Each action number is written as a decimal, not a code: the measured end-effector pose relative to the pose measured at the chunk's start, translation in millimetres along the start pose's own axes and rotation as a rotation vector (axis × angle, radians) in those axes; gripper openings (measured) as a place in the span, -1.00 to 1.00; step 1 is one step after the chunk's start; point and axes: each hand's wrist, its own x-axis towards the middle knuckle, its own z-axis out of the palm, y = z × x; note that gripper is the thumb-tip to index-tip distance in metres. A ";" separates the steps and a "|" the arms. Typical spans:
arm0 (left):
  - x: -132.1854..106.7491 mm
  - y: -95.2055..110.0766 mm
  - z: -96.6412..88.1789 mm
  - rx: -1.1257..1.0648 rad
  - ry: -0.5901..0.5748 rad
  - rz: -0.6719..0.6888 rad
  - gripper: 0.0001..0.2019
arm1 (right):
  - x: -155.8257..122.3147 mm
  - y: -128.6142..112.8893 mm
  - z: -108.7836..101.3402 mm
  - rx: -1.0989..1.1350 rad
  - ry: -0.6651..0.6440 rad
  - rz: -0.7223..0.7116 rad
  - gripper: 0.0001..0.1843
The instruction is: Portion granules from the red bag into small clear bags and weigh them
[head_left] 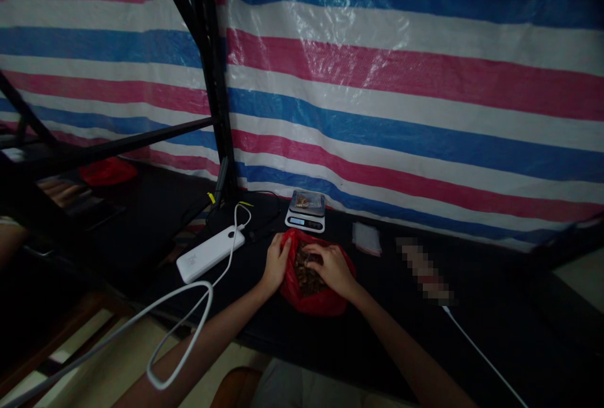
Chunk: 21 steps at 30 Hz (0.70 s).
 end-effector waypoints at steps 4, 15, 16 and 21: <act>0.2 -4.1 -0.7 0.010 -0.001 -0.020 -0.74 | -3.2 8.2 -3.9 0.410 0.011 0.002 -0.69; -0.4 -5.4 -4.4 0.026 -0.018 -0.090 -0.77 | -35.9 91.7 -29.9 0.362 0.342 0.228 -0.67; -0.1 -5.6 -4.5 0.022 -0.018 -0.095 -0.77 | -40.7 99.4 -28.3 0.316 0.332 0.256 -0.68; 0.8 -5.0 -5.1 -0.012 -0.029 -0.114 -0.76 | -58.7 111.4 -25.2 0.042 0.228 0.288 -0.62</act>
